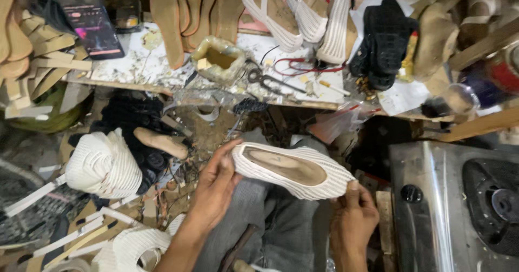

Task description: The person sits on the floor of a shoe workshop and assembles a shoe by hand. They fit a white woven fabric upper over an insole board, use pincers to grip and tuck the upper edges, press the upper against the sole, and hold up the finished shoe at the end.

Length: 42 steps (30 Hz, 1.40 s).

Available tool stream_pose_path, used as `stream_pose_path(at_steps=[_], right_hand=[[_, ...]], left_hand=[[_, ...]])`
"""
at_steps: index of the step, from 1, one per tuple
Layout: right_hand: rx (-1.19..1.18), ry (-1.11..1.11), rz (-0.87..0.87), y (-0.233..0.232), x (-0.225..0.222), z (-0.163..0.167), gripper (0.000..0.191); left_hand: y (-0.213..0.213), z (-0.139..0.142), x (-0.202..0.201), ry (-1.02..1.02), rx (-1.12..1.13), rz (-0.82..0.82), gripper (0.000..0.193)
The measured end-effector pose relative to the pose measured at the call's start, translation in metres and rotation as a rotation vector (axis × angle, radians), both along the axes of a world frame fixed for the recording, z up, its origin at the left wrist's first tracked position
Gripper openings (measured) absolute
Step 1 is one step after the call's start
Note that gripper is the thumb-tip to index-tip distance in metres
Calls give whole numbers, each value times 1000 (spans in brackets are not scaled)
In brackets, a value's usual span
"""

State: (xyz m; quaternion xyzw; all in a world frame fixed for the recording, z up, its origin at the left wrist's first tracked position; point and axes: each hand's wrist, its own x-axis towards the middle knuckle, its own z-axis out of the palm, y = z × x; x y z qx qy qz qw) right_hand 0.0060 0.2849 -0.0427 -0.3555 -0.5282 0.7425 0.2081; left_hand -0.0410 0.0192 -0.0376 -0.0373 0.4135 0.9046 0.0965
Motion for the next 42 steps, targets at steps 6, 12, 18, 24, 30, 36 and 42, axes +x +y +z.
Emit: stream_pose_path(at_steps=[6,12,18,24,30,36,42], right_hand=[[-114,-107,78,-7,-17,2,28],[-132,-105,97,6,-31,-26,26],[-195,-66,97,42,-23,-80,31],[-199,118,161,63,-18,-110,28],[-260,-37,107,59,-26,-89,25],[-196,-17,65,34,-40,-73,28],[-302,-18,97,33,-45,-84,24]], left_hand=[[-18,-10,-3,152,-342,54,51],[-19,-13,-10,114,-168,57,52],[-22,-11,-13,246,-256,-127,43],[-18,-11,-14,287,-391,-204,38],[-12,-12,-15,352,-281,-122,37],[6,-27,-9,-211,245,71,35],[-1,-45,-10,-242,312,84,16]])
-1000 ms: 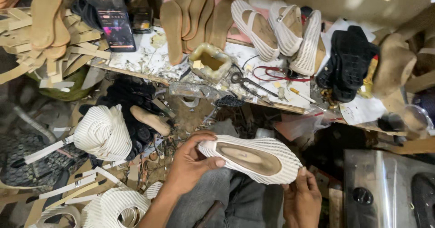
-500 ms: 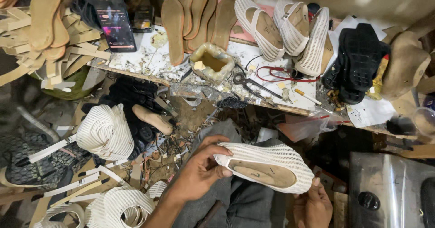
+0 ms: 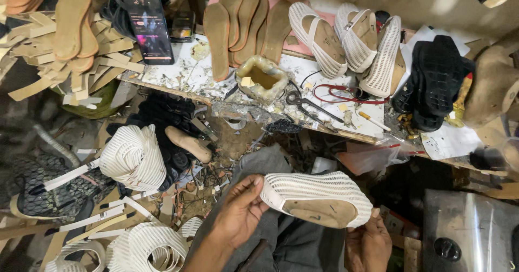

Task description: The person sits on the floor of a shoe workshop and assembles a shoe by hand. They fit a white woven fabric upper over an insole board, use pincers to grip and tuck the upper edges, press the upper against the sole, and hold up the finished shoe at the end.

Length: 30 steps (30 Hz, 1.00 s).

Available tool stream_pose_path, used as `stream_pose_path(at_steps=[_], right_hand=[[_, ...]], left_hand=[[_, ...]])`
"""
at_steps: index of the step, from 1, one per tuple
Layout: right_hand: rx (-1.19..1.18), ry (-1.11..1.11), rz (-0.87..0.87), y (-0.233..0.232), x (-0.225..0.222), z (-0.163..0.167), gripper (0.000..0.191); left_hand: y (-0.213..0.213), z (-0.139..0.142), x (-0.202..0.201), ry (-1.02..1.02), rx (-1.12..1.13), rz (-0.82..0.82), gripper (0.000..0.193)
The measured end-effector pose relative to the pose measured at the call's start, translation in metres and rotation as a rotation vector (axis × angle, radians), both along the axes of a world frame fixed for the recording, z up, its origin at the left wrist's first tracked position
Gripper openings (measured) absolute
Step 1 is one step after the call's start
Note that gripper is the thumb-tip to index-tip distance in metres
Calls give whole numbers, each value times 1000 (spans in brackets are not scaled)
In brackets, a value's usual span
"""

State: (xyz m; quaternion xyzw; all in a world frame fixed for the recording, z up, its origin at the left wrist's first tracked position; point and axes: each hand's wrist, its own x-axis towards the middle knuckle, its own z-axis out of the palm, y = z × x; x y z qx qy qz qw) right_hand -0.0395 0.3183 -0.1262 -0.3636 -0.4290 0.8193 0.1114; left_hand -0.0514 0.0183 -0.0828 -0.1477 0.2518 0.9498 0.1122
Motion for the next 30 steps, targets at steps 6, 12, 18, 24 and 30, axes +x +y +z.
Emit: stream_pose_path(at_steps=[6,12,18,24,30], right_hand=[[-42,-49,11,1,1,-22,22],[34,-104,2,-10,-8,-11,27],[60,-139,95,-33,-27,23,27],[64,-210,119,-47,-42,26,30],[-65,-56,119,-35,-48,-1,32]], left_hand=[[-20,7,-13,-78,-141,-81,11],[-38,12,-24,-113,-176,-173,16],[-58,17,-38,-37,-289,-127,16],[-77,22,-42,-28,-318,-186,16],[-53,12,-34,80,-197,-156,14]])
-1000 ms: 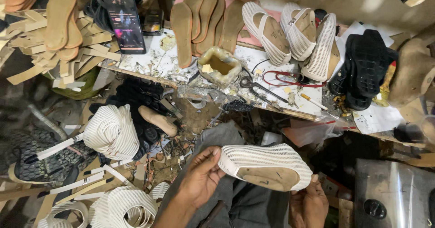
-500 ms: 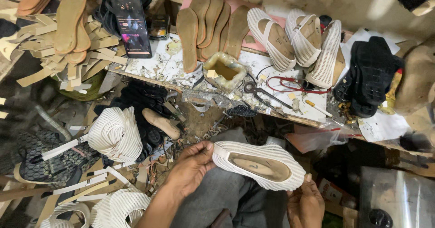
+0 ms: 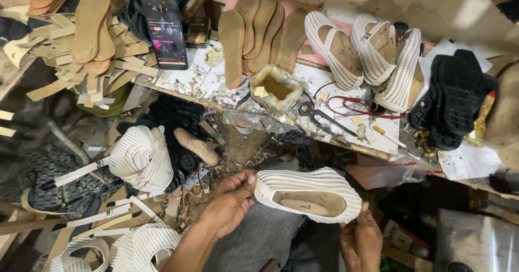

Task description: The person sits on the floor of a shoe workshop and assembles a shoe by hand. They fit a white woven fabric upper over an insole board, use pincers to grip and tuck the upper edges, press the upper against the sole, and hold up the finished shoe at the end.

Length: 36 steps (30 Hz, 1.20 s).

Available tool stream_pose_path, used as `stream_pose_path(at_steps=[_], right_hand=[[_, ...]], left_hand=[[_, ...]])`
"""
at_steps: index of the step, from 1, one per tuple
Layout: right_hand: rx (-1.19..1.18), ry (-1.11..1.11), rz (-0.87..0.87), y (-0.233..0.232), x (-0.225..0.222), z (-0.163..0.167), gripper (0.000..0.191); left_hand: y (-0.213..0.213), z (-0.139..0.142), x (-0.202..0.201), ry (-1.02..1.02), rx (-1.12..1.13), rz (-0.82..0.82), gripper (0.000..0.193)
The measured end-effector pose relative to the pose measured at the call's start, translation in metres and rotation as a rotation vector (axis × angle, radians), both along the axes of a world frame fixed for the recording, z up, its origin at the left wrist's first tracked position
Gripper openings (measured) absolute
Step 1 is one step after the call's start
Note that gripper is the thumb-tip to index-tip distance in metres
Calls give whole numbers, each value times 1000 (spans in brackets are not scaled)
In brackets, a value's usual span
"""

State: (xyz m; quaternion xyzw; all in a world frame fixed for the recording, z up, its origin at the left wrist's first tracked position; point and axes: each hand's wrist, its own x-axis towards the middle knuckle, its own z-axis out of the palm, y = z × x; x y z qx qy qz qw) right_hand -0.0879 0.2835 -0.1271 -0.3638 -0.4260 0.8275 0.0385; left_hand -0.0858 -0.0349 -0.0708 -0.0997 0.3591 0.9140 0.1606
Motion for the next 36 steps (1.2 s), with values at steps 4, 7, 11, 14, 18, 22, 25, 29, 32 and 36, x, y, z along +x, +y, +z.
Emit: stream_pose_path(at_steps=[4,7,11,14,18,22,25,29,32,36], right_hand=[[-15,-11,-26,14,4,-13,27],[-34,72,-23,20,9,-18,21],[-38,241,-33,23,14,-19,20],[16,313,-46,21,17,-15,23],[27,288,-85,10,19,-4,29],[53,176,-128,-5,21,8,29],[70,116,-128,-14,24,11,32],[2,182,-111,-19,26,6,32],[-38,170,-108,-20,26,-1,30],[-123,158,-136,-27,27,-4,29]], left_hand=[[13,-1,3,-70,84,76,8],[17,4,3,-137,-3,144,16],[32,12,6,-15,-375,356,17],[43,19,10,-94,-570,432,25],[54,29,21,-171,-579,421,41],[65,38,30,224,-396,418,62],[72,43,28,180,-374,423,86],[74,50,23,8,-243,457,86],[75,56,20,9,-190,494,83],[78,62,15,32,-111,557,78]])
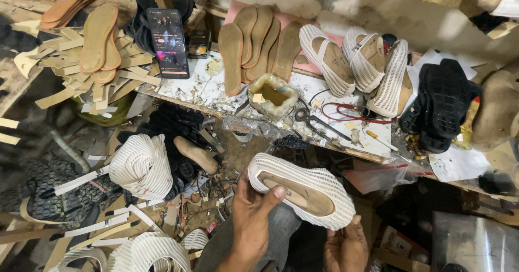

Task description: The person sits on the floor of a shoe workshop and assembles a shoe by hand. They fit a white woven fabric upper over an insole board, use pincers to grip and tuck the upper edges, press the upper against the sole, and hold up the finished shoe at the end.

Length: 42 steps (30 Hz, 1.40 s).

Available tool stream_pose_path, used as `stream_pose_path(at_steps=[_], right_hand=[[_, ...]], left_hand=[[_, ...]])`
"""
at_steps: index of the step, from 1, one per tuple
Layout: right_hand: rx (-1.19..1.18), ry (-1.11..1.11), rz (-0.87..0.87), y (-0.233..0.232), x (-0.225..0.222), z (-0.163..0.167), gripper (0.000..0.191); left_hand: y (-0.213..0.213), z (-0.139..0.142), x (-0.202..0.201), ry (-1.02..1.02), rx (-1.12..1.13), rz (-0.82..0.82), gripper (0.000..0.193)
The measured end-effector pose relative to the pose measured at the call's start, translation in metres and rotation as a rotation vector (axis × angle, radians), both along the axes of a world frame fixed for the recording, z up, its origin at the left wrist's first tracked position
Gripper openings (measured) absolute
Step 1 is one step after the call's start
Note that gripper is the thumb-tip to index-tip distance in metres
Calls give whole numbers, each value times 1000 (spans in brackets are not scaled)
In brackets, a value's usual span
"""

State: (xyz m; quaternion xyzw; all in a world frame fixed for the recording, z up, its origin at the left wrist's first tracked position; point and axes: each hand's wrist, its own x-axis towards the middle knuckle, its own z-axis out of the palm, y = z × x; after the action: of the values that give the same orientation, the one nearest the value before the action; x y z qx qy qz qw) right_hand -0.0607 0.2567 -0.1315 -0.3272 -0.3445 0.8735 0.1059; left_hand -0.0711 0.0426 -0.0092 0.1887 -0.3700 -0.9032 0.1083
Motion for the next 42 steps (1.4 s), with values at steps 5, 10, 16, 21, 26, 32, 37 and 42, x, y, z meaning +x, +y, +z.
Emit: stream_pose_path(at_steps=[5,10,16,21,26,32,37,42], right_hand=[[-43,-43,-23,-17,6,5,36],[-76,-102,-20,-30,11,18,40],[8,-125,-57,-30,5,45,36],[130,-186,36,-6,-5,60,38],[135,-174,41,2,-5,50,36],[120,-198,5,3,-2,40,32],[130,-151,11,7,0,47,30],[186,37,52,9,5,60,29]], left_hand=[[-2,3,-10,44,9,37,70],[-6,2,-22,104,-58,19,70],[-26,8,-33,111,-179,-99,87],[-50,10,-28,258,-587,-321,92],[-41,-4,-29,155,-342,-314,73],[-36,-8,-26,84,-309,-281,71],[-41,-2,-23,-87,-351,-377,71],[-32,-9,-17,-18,-86,-188,83]])
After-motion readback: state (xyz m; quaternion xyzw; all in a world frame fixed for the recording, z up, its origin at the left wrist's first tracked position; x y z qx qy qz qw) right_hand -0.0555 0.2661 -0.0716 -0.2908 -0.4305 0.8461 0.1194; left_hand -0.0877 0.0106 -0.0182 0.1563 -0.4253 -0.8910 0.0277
